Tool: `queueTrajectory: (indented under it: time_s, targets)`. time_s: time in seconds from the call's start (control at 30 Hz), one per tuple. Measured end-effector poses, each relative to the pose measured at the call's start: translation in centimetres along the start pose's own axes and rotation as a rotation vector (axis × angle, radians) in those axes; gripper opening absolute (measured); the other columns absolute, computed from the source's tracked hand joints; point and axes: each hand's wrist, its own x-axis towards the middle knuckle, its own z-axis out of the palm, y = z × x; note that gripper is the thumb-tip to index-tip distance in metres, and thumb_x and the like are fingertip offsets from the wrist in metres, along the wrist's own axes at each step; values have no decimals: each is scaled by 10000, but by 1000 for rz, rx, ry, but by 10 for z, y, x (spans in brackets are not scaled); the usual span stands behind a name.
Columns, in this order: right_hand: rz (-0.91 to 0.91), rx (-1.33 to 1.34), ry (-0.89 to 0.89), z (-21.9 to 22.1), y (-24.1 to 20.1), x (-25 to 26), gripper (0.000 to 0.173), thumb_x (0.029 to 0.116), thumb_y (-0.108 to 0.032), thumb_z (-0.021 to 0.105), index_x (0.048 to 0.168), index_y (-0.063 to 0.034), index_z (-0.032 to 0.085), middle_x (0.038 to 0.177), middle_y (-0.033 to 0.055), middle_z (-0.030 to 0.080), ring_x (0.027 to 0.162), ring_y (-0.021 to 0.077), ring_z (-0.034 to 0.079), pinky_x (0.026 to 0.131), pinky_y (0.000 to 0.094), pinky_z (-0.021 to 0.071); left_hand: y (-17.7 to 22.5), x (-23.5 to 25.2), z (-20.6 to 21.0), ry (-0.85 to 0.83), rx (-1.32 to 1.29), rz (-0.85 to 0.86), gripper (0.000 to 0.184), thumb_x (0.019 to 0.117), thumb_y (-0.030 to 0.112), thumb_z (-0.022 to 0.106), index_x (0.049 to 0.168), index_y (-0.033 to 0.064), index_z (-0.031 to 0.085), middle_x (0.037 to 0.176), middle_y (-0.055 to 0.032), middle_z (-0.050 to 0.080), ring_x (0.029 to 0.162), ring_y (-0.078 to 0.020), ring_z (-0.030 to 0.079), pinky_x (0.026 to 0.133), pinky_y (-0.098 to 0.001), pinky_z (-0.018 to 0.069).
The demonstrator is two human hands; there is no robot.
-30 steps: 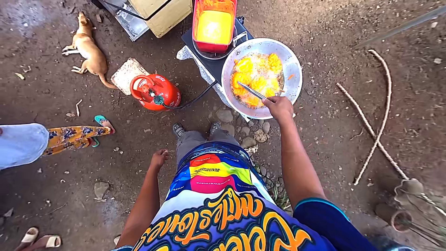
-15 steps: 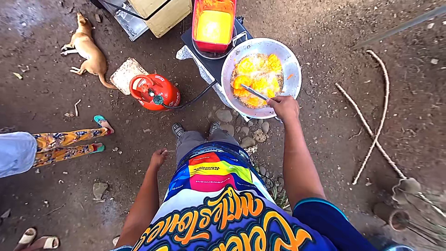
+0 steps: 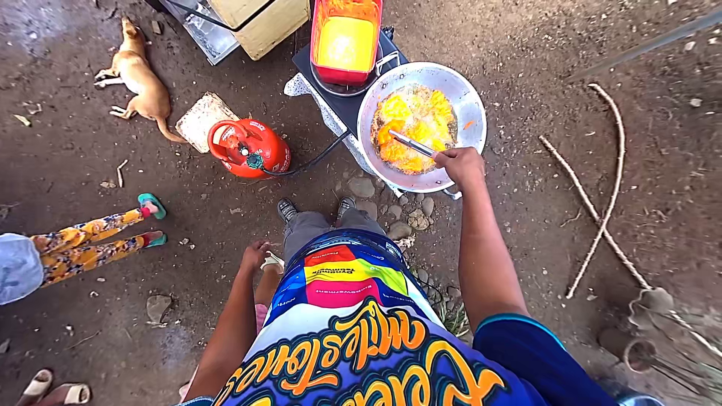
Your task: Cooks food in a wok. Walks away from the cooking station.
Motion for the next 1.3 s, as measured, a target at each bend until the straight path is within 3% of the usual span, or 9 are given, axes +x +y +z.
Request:
queueTrajectory:
  time_s: [0.23,0.63,0.87,1.0,1.13,1.3]
  targets:
    - [80,-44,73,2,-3,-4,381,971,-512,630,1053,-182,802,1041,126,766,1055,391,689,908,696,474,-3,3,0,-9,-14,10,355,1096,273,507,1375,68,584,1225,-142,689,990,-247,697,848,-450,566]
    - [45,-76,-74,-18,4,12,372,967,-476,670,1035,-136,805,1004,121,773,1020,386,697,921,711,461,0,4,-1,-3,-14,-3,351,1097,277,506,1366,70,595,1195,-135,698,963,-233,699,839,-436,567]
    - [72,-87,-12,-19,-2,20,430,973,-521,640,1044,-128,799,1034,145,767,1046,402,692,925,712,460,-2,6,0,-2,-29,8,351,1093,267,518,1368,63,591,1202,-143,695,984,-245,700,856,-451,571]
    - [97,-18,62,-12,-5,8,412,971,-503,645,1041,-127,800,1022,155,760,1033,414,683,910,716,456,-4,5,-1,-6,-55,5,350,1097,256,507,1381,62,577,1222,-150,688,1002,-250,700,862,-452,571]
    - [99,110,109,5,-2,-14,404,983,-496,628,1047,-137,802,1001,110,773,1009,372,699,914,688,473,-6,3,-2,-2,-52,-3,349,1093,262,516,1376,67,579,1213,-146,690,987,-250,698,836,-448,573]
    - [70,137,51,29,-13,-45,376,1005,-471,608,1047,-153,804,985,90,776,982,346,707,895,673,484,-5,7,-1,-22,-22,-19,353,1098,265,505,1382,69,580,1218,-144,691,986,-243,696,832,-441,567]
